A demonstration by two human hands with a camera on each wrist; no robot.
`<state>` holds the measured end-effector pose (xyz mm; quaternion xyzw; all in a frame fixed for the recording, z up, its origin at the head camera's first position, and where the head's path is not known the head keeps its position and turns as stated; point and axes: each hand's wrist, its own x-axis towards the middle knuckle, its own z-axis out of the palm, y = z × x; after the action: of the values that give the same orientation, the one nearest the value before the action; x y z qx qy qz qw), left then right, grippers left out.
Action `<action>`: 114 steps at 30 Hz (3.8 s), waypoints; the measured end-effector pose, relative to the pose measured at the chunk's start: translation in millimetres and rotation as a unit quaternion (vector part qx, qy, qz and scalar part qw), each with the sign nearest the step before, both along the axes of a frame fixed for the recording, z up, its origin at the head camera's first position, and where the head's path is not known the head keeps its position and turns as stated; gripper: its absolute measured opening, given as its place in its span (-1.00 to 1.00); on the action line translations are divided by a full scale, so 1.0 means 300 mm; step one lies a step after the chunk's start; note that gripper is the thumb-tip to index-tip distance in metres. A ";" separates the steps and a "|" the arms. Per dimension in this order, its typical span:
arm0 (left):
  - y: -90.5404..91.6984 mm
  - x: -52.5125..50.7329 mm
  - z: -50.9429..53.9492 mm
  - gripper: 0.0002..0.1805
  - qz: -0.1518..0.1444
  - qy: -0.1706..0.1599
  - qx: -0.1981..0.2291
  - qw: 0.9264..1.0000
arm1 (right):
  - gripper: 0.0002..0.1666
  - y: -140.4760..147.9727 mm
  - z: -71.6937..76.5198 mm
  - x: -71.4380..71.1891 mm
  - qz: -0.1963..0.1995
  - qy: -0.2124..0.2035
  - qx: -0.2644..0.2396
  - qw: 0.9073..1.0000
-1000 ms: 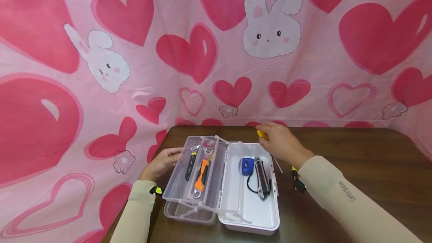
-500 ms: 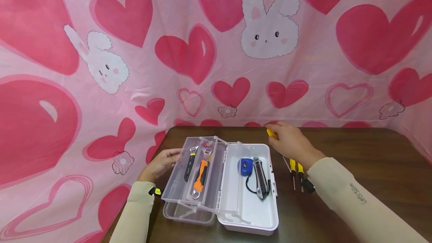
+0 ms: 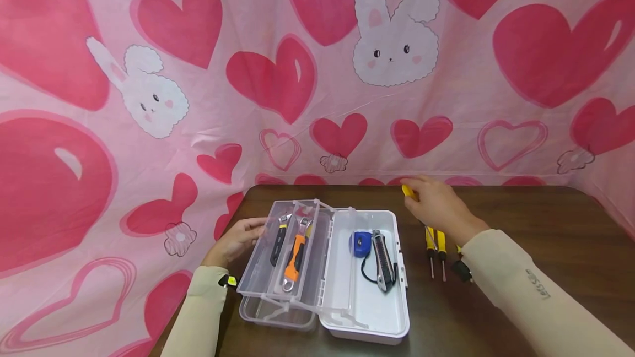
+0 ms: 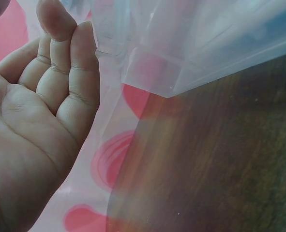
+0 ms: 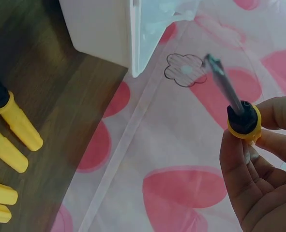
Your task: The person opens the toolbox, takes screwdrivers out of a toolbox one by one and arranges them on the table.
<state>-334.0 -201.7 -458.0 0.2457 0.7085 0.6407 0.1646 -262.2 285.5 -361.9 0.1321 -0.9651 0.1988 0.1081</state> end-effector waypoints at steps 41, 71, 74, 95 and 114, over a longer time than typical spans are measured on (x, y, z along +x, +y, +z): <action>0.001 0.002 0.001 -0.55 -0.009 -0.001 0.004 1.000 | -0.33 0.159 -0.046 -0.002 -0.026 -0.033 -0.002 0.999; 0.002 0.007 0.013 -0.53 0.001 -0.009 0.000 1.000 | -0.29 0.310 -0.122 -0.017 -0.048 -0.120 -0.048 0.991; 0.002 0.007 0.013 -0.53 -0.003 -0.009 0.003 1.000 | -0.30 0.319 -0.135 -0.018 -0.052 -0.128 -0.055 0.989; 0.002 0.006 0.010 -0.53 -0.006 -0.004 0.006 1.000 | -0.32 0.374 -0.176 -0.008 -0.055 -0.146 -0.049 0.987; 0.000 0.007 0.008 -0.55 -0.009 -0.007 0.010 1.000 | -0.32 0.430 -0.219 -0.020 -0.069 -0.154 -0.017 0.986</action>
<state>-331.9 -201.7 -455.6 0.2492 0.6989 0.6478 0.1728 -268.2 414.7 -427.6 0.0308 -0.9735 0.2252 -0.0257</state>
